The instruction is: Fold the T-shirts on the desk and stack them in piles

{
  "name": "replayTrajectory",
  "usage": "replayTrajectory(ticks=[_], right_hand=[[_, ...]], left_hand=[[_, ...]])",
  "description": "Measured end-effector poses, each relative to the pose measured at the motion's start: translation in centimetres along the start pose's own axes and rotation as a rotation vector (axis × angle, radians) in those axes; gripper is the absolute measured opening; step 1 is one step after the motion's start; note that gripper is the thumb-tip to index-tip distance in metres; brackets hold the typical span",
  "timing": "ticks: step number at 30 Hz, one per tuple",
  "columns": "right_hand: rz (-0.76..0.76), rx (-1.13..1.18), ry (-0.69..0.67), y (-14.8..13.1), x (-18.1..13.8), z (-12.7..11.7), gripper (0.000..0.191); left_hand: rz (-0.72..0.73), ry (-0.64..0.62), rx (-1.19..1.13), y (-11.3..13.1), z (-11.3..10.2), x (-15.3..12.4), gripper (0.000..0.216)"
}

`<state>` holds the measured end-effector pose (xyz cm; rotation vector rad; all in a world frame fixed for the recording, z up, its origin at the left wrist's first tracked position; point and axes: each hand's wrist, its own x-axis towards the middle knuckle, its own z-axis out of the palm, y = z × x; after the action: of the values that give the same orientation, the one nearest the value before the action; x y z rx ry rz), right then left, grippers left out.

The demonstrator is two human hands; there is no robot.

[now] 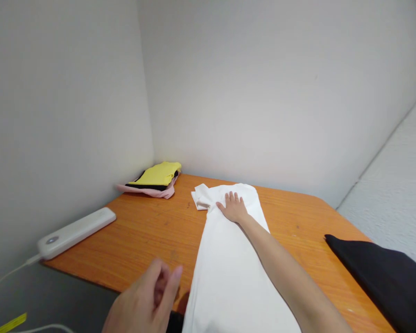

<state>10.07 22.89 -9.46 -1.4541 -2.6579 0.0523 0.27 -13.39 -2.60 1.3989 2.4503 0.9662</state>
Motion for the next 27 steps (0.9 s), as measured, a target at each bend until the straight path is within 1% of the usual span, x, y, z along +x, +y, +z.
replayTrajectory(ticks=[2,4,5,7,9,10,12,14,16,18,20,22,24,25,27], right_hand=[[0.0,0.001,0.015,-0.2,-0.4,0.1,0.088],[-0.014,0.003,0.015,-0.1,-0.6,0.0,0.089],[-0.021,0.006,0.014,0.0,-0.7,-0.2,0.089],[-0.035,0.016,0.016,0.1,-0.7,-0.3,0.089],[-0.047,0.031,0.022,0.2,-0.7,-0.1,0.089],[-0.051,0.039,0.028,0.2,-0.6,0.0,0.089],[-0.055,0.054,0.059,0.2,-0.6,0.3,0.088],[-0.064,0.069,0.142,0.1,-0.7,0.2,0.082],[-0.126,0.085,0.276,-0.3,-1.1,-0.4,0.07],[-0.267,0.102,0.419,-0.8,-1.6,-1.5,0.055],[-0.419,0.131,0.516,-1.6,-2.2,-2.8,0.043],[-0.502,0.169,0.551,-2.5,-2.6,-3.7,0.041],[-0.508,0.196,0.551,-3.4,-2.8,-3.9,0.043],[-0.497,0.203,0.543,-3.9,-2.8,-3.8,0.041],[-0.439,0.239,0.518,-4.5,-2.6,-3.2,0.025]], left_hand=[[0.031,0.03,0.057,1.7,-0.3,4.6,0.033],[0.08,0.062,0.133,2.7,0.9,10.3,0.026],[0.097,0.051,0.176,2.9,1.8,13.2,0.025],[0.1,0.015,0.228,2.7,3.9,18.9,0.021],[0.079,0.008,0.243,2.1,5.7,23.7,0.017],[0.062,0.005,0.243,1.8,6.5,25.6,0.014],[0.027,-0.015,0.241,0.9,7.6,28.5,0.014],[-0.002,-0.044,0.229,-0.1,8.5,30.4,0.02],[-0.016,-0.085,0.211,-0.9,9.3,31.7,0.022],[-0.014,-0.13,0.192,-1.4,10.0,32.6,0.023],[-0.002,-0.156,0.166,-1.5,10.7,33.3,0.024],[0.01,-0.154,0.13,-1.2,11.2,33.9,0.024],[0.023,-0.138,0.086,-0.9,11.6,34.4,0.025],[0.029,-0.13,0.066,-0.7,11.8,34.5,0.024],[0.041,-0.107,0.039,-0.4,11.9,34.8,0.022]])
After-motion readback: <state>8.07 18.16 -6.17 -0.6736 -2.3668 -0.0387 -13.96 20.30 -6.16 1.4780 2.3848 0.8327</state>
